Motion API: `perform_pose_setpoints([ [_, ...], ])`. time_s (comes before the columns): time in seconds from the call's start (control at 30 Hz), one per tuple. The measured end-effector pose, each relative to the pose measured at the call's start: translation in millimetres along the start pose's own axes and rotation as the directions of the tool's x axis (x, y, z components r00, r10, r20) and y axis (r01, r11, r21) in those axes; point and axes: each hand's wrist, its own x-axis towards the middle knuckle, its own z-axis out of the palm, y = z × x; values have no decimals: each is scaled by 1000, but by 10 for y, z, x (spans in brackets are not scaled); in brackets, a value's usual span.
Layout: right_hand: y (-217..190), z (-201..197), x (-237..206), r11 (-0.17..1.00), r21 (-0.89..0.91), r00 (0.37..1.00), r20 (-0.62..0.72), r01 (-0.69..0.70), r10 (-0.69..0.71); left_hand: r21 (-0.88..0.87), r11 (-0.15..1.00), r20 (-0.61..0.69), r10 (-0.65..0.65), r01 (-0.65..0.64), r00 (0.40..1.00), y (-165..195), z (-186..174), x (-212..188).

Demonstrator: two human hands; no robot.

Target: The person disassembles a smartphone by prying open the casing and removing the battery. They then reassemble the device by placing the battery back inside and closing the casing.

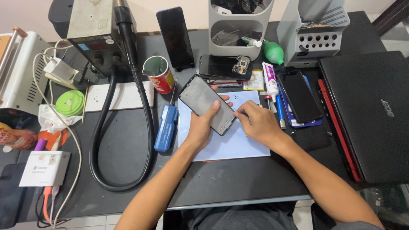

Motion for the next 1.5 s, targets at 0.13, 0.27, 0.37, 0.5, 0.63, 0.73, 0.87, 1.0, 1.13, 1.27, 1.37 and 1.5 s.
perform_pose_setpoints([
  [0.13, 11, 29, -1, 1000, -23, 1000, 3, 7, -7, -27, 1000, 7, 3, -3, 1000, -9, -5, 10],
  [0.27, 27, 85, -18, 996, -80, 999, -31, 31, -34, -41, 999, -1, -6, 6, 1000, -20, -8, 17],
  [0.37, 39, 133, -35, 992, -127, 999, -34, 23, -28, -24, 1000, 1, 8, -8, 1000, -29, -7, 10],
  [0.5, 55, 182, -66, 986, -165, 1000, -27, 12, -16, -8, 1000, -3, 15, -15, 1000, -29, 4, 1],
  [0.63, 86, 183, -43, 999, -12, 998, -36, -47, 46, -40, 999, -1, 9, -9, 1000, -6, 17, 6],
  [0.73, 98, 162, -41, 988, 105, 993, -27, -114, 117, -70, 997, 0, -12, 12, 1000, 12, 18, 18],
  [0.87, 115, 159, -74, 924, 213, 948, 58, -318, 313, -95, 995, 2, -31, 32, 1000, 24, 11, 21],
  [1.0, 287, 89, -18, 972, 234, 981, -181, -20, 64, -74, 994, -10, -82, 81, 997, 45, 5, 20],
  [1.13, 467, -5, -10, 818, 482, 927, -28, -314, 373, -77, 994, -7, -81, 81, 997, 89, 3, 33],
  [1.27, 470, 7, -21, 817, 493, 947, 48, -300, 318, -70, 996, -11, -57, 56, 998, 140, -14, 47],
  [1.37, 383, 1, -31, 853, 401, 943, 166, -333, 289, -67, 997, -22, -47, 45, 999, 154, -31, 50],
  [1.5, 273, -49, 5, 872, 328, 927, 221, -364, 304, -63, 994, -43, -90, 87, 995, 152, -69, 64],
])
